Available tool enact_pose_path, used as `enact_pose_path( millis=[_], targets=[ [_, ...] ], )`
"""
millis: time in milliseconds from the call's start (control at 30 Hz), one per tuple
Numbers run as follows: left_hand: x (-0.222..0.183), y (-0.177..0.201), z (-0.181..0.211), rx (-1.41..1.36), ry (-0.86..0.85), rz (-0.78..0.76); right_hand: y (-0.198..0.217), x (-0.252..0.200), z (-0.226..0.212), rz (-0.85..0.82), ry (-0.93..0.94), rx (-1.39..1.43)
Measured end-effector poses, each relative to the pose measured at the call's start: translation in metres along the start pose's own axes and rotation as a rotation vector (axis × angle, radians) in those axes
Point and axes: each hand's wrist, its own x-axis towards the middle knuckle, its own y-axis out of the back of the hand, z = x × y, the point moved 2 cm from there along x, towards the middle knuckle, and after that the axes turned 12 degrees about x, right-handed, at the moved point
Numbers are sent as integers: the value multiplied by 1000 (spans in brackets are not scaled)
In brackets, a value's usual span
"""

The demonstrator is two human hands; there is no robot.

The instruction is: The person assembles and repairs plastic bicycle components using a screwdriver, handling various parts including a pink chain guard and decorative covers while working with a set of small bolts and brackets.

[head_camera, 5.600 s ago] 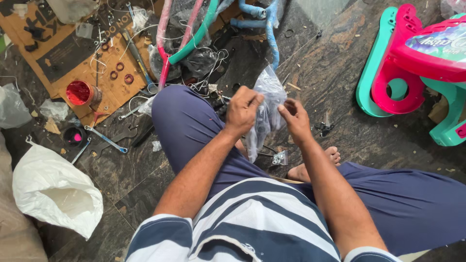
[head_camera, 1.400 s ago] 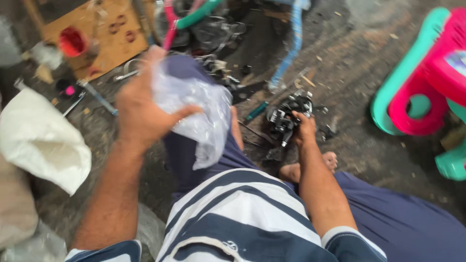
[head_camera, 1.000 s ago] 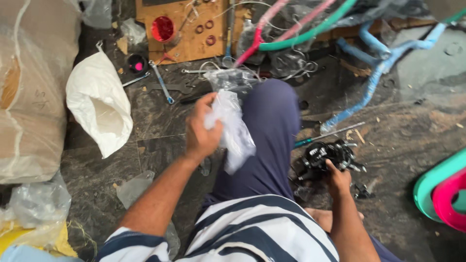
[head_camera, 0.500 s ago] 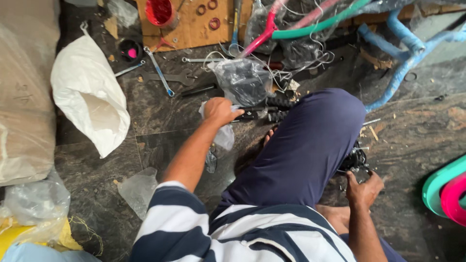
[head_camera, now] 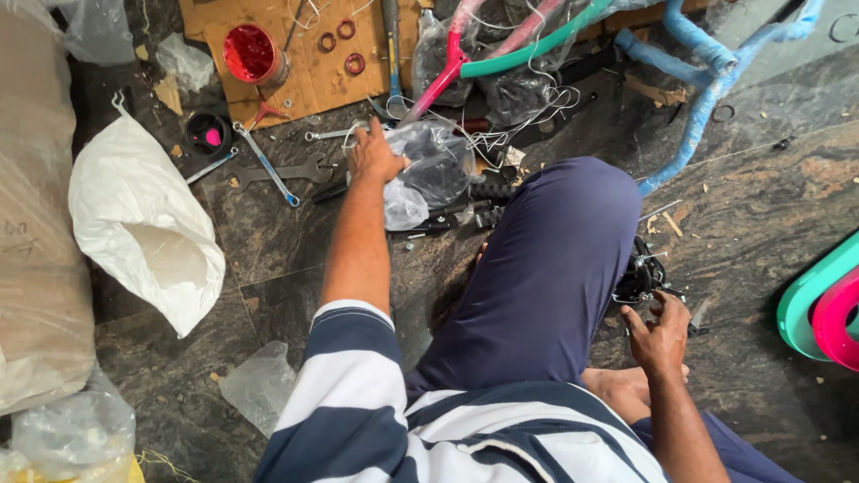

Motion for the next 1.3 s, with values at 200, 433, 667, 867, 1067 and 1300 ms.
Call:
enact_pose_path(
  millis=[200,433,667,867,1067,1300],
  targets=[
    [-25,8,-9,67,-5,-112,-5,6,-8,-34,-52,101],
    [-34,-62,-54,-150,-76,-176,0,11,-21,-54,-28,39],
    [-70,-86,-85,-212,-105,-445,9,15,-32,-31,-86,150],
    [-140,-108,-93,-920,120,-613,10,17,-37,0,-26,232],
    [-184,-87,-70,-643,-18,-132,23,17,-51,5,-11,248],
    [-265,118,-33,-253,-159,283,48,25,-101,62,-81,611]
  ],
)
